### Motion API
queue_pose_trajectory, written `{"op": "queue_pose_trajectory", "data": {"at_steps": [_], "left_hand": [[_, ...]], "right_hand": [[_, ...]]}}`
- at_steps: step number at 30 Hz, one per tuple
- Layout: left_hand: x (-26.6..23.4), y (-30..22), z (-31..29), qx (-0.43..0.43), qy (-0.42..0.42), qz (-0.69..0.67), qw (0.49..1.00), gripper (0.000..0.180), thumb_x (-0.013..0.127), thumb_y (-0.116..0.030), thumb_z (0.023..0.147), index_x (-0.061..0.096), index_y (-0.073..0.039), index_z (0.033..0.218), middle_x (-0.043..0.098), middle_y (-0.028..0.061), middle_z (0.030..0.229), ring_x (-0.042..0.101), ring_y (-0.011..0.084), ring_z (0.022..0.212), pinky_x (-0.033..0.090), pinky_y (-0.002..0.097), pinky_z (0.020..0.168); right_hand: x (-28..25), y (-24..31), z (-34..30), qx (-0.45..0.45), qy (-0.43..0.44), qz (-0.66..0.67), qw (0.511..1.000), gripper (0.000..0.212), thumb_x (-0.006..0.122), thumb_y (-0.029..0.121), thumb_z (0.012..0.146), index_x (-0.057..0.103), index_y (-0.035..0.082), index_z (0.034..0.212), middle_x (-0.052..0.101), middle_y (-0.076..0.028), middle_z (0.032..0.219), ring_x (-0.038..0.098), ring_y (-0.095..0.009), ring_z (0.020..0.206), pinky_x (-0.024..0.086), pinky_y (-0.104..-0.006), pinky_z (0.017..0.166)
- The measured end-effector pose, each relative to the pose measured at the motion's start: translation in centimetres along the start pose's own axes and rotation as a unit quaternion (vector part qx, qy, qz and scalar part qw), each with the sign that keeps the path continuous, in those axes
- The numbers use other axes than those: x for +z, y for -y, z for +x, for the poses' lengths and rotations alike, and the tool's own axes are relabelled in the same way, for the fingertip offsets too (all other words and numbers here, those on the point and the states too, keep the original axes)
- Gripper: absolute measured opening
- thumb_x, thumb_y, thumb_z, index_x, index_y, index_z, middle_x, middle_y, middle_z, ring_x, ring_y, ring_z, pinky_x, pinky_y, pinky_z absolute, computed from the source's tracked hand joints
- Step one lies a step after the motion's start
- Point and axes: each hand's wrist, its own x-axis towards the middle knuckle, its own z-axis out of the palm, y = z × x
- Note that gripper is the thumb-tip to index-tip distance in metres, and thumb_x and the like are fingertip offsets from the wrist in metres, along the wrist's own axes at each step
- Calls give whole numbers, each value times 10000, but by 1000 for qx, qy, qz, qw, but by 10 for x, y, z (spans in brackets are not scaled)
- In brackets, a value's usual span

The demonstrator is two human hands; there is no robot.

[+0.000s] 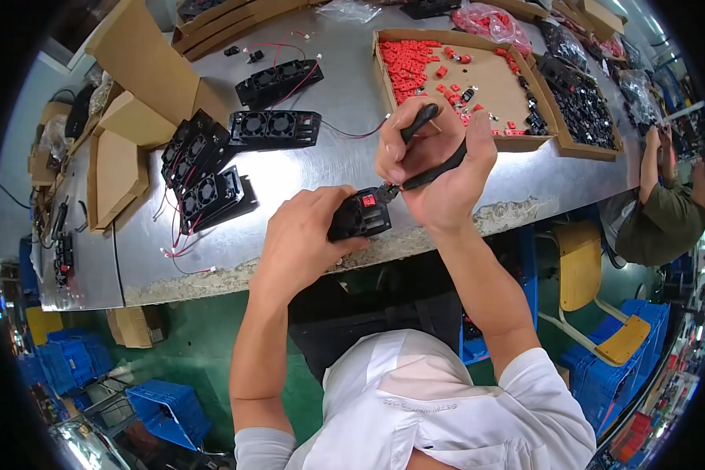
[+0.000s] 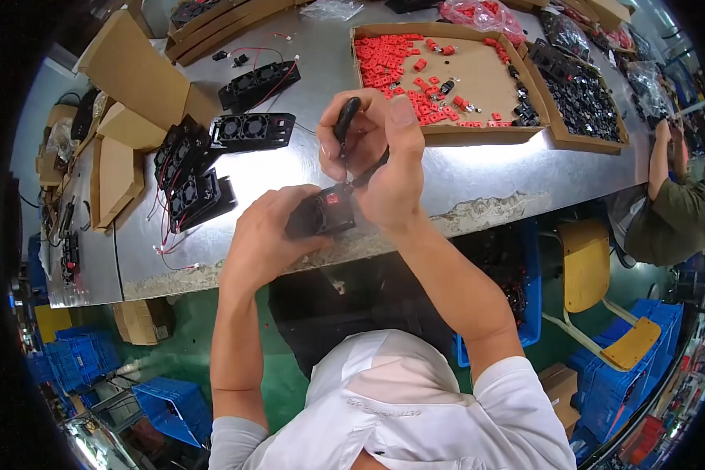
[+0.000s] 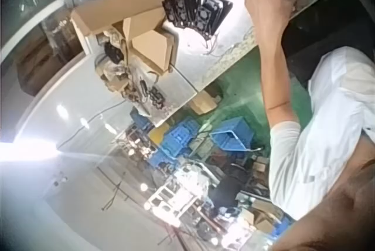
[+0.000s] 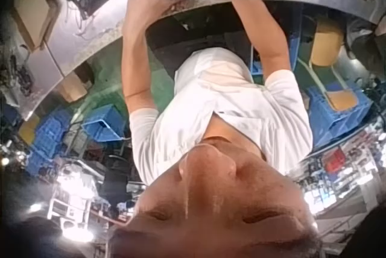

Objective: Assembling small electronic fan components by connecting wires and housing parts using pliers.

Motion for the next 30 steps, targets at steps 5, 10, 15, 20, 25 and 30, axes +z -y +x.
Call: {"op": "queue_pose_trajectory", "data": {"at_steps": [5, 10, 15, 20, 25, 30], "left_hand": [[-1, -4, 0, 0, -13, 6, 1000, 589, 851, -254, 633, 637, -85, 1155, 667, 128, 968, 613, 327, 896, 497, 413, 817], [-3, -4, 1, -3, -2, 12, 1000, 583, 844, -260, 644, 634, -77, 1156, 670, 105, 1005, 612, 319, 905, 494, 411, 817], [2, 2, 0, 31, -24, 0, 999, 587, 840, -272, 651, 629, -66, 1158, 674, 90, 1059, 616, 316, 940, 488, 415, 828], [-1, -3, 2, 13, -5, 11, 1000, 586, 843, -260, 646, 626, -60, 1153, 672, 94, 1055, 616, 319, 940, 486, 416, 822], [0, -1, 0, 20, -17, 8, 1000, 577, 841, -254, 646, 630, -61, 1147, 668, 90, 1031, 616, 314, 921, 486, 418, 813], [0, -3, 0, 18, -14, 20, 1000, 574, 841, -250, 644, 631, -59, 1142, 665, 86, 1025, 616, 308, 911, 487, 418, 810]], "right_hand": [[3, -2, 1, 3, -5, -15, 1000, 724, 276, 716, 921, 539, 42, 926, 496, -94, 708, 418, -177, 550, 334, -326, 536], [4, -6, 1, 2, -16, -52, 998, 737, 278, 727, 912, 538, 37, 927, 504, -103, 712, 418, -180, 546, 338, -326, 533], [9, -9, -3, -8, -11, -74, 997, 748, 281, 728, 912, 539, 26, 937, 503, -104, 719, 421, -186, 553, 351, -328, 538], [5, -8, 0, -8, 2, -58, 998, 750, 287, 733, 909, 541, 28, 940, 507, -106, 723, 423, -187, 554, 355, -327, 538], [10, -10, 2, -4, 18, -14, 1000, 748, 293, 734, 911, 540, 29, 938, 506, -108, 721, 425, -187, 554, 355, -327, 534], [8, -13, 0, -5, 19, -28, 999, 749, 292, 739, 909, 537, 31, 932, 509, -109, 718, 427, -183, 555, 356, -323, 533]]}}
